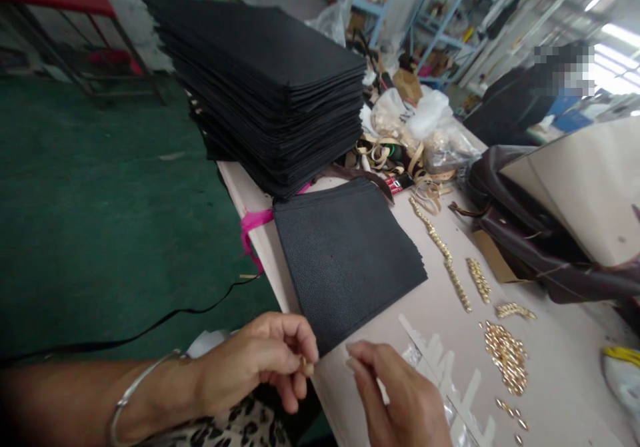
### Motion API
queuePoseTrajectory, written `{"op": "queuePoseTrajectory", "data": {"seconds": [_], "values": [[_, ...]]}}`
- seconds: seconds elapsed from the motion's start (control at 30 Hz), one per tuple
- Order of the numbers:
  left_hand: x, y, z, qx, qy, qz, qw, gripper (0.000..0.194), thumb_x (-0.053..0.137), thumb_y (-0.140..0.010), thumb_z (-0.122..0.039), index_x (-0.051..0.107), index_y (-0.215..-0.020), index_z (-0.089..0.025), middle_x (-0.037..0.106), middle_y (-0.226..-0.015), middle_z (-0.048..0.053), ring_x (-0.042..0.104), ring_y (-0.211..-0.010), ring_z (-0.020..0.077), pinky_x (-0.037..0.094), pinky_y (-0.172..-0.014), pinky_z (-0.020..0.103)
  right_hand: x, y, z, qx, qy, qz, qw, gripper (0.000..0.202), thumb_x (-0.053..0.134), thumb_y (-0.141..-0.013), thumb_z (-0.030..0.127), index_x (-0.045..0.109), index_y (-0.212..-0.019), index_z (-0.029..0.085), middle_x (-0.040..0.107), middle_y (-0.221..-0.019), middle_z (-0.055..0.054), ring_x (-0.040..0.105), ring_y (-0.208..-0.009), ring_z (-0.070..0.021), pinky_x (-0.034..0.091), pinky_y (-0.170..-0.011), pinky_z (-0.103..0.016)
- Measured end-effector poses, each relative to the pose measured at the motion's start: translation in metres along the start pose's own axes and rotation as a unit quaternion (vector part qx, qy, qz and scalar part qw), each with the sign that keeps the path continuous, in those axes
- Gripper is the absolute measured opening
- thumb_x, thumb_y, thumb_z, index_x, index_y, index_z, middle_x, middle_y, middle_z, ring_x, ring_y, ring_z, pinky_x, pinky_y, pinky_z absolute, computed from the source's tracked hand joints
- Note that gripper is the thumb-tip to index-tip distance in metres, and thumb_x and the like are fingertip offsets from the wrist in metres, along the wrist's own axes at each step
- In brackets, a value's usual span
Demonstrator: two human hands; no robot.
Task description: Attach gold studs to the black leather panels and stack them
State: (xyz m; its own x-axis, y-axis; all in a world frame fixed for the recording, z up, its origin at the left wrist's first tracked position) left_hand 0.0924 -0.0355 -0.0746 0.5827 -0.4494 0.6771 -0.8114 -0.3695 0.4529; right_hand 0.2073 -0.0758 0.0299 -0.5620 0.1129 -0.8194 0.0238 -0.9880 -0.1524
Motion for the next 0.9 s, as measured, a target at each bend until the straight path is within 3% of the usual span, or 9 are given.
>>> {"op": "queuePoseTrajectory", "data": {"seconds": [0.13,0.2,0.27,0.43,0.57,0.73,0.9], "values": [[-0.046,0.015,-0.043,0.093,-0.006,-0.115,0.989,0.029,0.074,-0.070,-0.030,0.065,-0.091,-0.013,0.068,-0.081,0.003,0.062,-0.071,0.0127,0.050,-0.065,0.025,-0.006,-0.056,-0.034,0.078,0.046,-0.104,0.990,0.022,0.059,-0.094,0.034,0.074,-0.105,0.022,0.079,-0.091,-0.005,0.076,-0.076,-0.0181,0.060,-0.070,-0.026],[-0.067,0.021,-0.052,0.116,-0.023,-0.180,0.977,0.039,0.075,-0.075,-0.033,0.061,-0.106,-0.014,0.068,-0.087,0.003,0.061,-0.074,0.0124,0.047,-0.067,0.025,0.002,-0.080,-0.046,0.106,0.049,-0.127,0.985,0.026,0.057,-0.093,0.036,0.075,-0.105,0.021,0.079,-0.093,-0.006,0.076,-0.078,-0.0204,0.059,-0.073,-0.030],[-0.078,0.022,-0.055,0.124,-0.032,-0.206,0.970,0.046,0.074,-0.077,-0.033,0.056,-0.116,-0.015,0.068,-0.092,0.004,0.062,-0.079,0.0140,0.046,-0.070,0.026,0.011,-0.095,-0.053,0.127,0.047,-0.134,0.982,0.027,0.058,-0.091,0.038,0.075,-0.102,0.020,0.079,-0.091,-0.006,0.075,-0.078,-0.0221,0.058,-0.072,-0.032],[-0.066,0.017,-0.062,0.156,-0.078,-0.145,0.974,0.031,0.071,-0.081,-0.029,0.061,-0.108,-0.016,0.068,-0.096,0.003,0.059,-0.082,0.0135,0.044,-0.069,0.025,0.032,-0.091,-0.059,0.177,-0.008,-0.068,0.982,0.024,0.060,-0.090,0.040,0.075,-0.097,0.022,0.078,-0.086,-0.004,0.072,-0.074,-0.0197,0.054,-0.067,-0.029],[-0.052,0.009,-0.069,0.153,-0.077,-0.101,0.980,0.031,0.073,-0.080,-0.034,0.063,-0.105,-0.017,0.065,-0.085,0.000,0.052,-0.067,0.0093,0.041,-0.061,0.022,0.042,-0.073,-0.068,0.237,-0.127,-0.037,0.962,0.029,0.065,-0.088,0.045,0.072,-0.103,0.021,0.077,-0.089,-0.005,0.070,-0.077,-0.0190,0.054,-0.071,-0.030],[-0.052,-0.011,-0.067,0.077,-0.088,-0.145,0.982,0.032,0.074,-0.076,-0.045,0.063,-0.084,-0.016,0.048,-0.061,-0.007,0.028,-0.044,0.0043,0.019,-0.041,0.019,0.058,-0.074,-0.083,0.304,-0.311,-0.011,0.900,0.036,0.077,-0.077,0.049,0.074,-0.092,0.016,0.073,-0.078,-0.004,0.064,-0.068,-0.0152,0.055,-0.064,-0.027],[-0.058,-0.021,-0.065,0.063,-0.068,-0.171,0.981,0.028,0.070,-0.076,-0.042,0.057,-0.075,-0.017,0.044,-0.058,-0.008,0.023,-0.042,0.0039,0.013,-0.038,0.020,0.067,-0.082,-0.083,0.341,-0.353,0.014,0.871,0.042,0.083,-0.068,0.051,0.076,-0.090,0.016,0.065,-0.066,0.001,0.059,-0.057,-0.0113,0.055,-0.054,-0.024]]}}
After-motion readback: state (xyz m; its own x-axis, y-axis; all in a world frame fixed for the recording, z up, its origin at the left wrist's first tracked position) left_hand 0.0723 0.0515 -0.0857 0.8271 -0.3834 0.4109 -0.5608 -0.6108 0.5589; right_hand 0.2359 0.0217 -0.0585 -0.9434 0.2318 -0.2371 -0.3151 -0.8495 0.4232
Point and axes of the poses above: each hand's wrist, its own y-axis away from the middle knuckle, its own x-axis out of the palm, z = x × y, the point moved 10 cm from there along -y, towards the middle knuckle
